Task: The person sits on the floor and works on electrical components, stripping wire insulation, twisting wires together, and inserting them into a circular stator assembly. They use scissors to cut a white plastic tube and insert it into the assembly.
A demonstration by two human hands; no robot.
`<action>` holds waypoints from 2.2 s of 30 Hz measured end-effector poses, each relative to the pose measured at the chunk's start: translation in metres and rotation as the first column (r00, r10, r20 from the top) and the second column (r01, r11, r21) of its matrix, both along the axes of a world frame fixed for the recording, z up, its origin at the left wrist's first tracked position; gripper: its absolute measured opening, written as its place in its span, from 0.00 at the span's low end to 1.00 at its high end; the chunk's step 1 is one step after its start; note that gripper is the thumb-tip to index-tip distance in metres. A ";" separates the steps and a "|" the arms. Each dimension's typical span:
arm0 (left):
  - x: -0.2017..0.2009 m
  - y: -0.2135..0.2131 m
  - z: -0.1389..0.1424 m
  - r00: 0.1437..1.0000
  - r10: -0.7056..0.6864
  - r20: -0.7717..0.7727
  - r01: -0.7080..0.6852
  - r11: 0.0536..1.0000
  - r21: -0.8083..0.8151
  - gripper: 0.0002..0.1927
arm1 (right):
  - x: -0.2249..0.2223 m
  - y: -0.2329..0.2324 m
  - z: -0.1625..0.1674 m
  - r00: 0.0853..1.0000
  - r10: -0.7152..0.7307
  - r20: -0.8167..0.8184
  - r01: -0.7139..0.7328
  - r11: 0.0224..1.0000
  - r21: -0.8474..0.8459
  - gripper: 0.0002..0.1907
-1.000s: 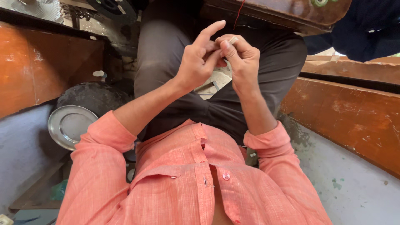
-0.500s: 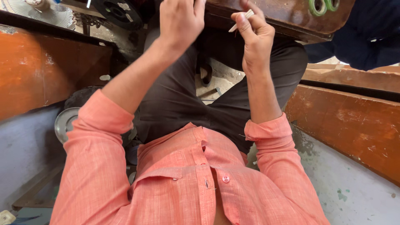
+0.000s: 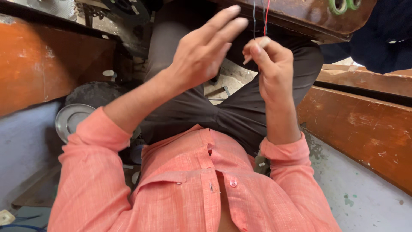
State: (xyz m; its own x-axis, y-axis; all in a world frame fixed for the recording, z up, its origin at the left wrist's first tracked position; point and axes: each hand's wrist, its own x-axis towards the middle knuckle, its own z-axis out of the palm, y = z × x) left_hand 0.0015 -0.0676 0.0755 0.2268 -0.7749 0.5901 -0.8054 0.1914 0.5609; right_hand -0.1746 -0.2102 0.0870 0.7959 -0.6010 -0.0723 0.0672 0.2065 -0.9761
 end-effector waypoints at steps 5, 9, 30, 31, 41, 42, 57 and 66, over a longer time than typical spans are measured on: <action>0.006 -0.043 0.019 0.919 -0.349 0.184 0.351 0.936 0.021 0.27 | -0.022 0.014 0.023 0.998 -0.012 -0.054 0.010 0.999 -0.043 0.10; 0.003 -0.052 0.026 0.899 -0.393 0.195 0.405 0.914 -0.022 0.17 | -0.037 0.015 0.038 0.999 -0.048 -0.007 0.047 0.997 -0.058 0.12; -0.032 -0.048 0.048 0.809 -0.412 -0.419 0.366 0.911 -0.190 0.07 | -0.051 0.021 0.034 0.808 -0.496 0.319 0.531 0.847 -0.026 0.14; -0.033 -0.048 0.049 0.802 -0.411 -0.433 0.367 0.912 -0.186 0.07 | -0.048 0.021 0.034 0.806 -0.496 0.323 0.535 0.844 -0.039 0.14; -0.036 -0.048 0.042 0.791 -0.389 -0.473 0.364 0.920 -0.148 0.06 | -0.036 0.019 0.046 0.847 -0.478 0.235 0.526 0.816 -0.238 0.14; -0.036 -0.049 0.042 0.791 -0.393 -0.469 0.366 0.918 -0.151 0.06 | -0.036 0.019 0.046 0.849 -0.477 0.227 0.524 0.815 -0.247 0.14; -0.034 -0.050 0.041 0.815 -0.376 -0.440 0.366 0.924 -0.112 0.05 | -0.035 0.016 0.045 0.857 -0.480 0.189 0.515 0.814 -0.267 0.15; -0.035 -0.053 0.035 0.782 -0.389 -0.487 0.367 0.919 -0.145 0.05 | -0.036 0.016 0.042 0.859 -0.484 0.164 0.511 0.817 -0.266 0.14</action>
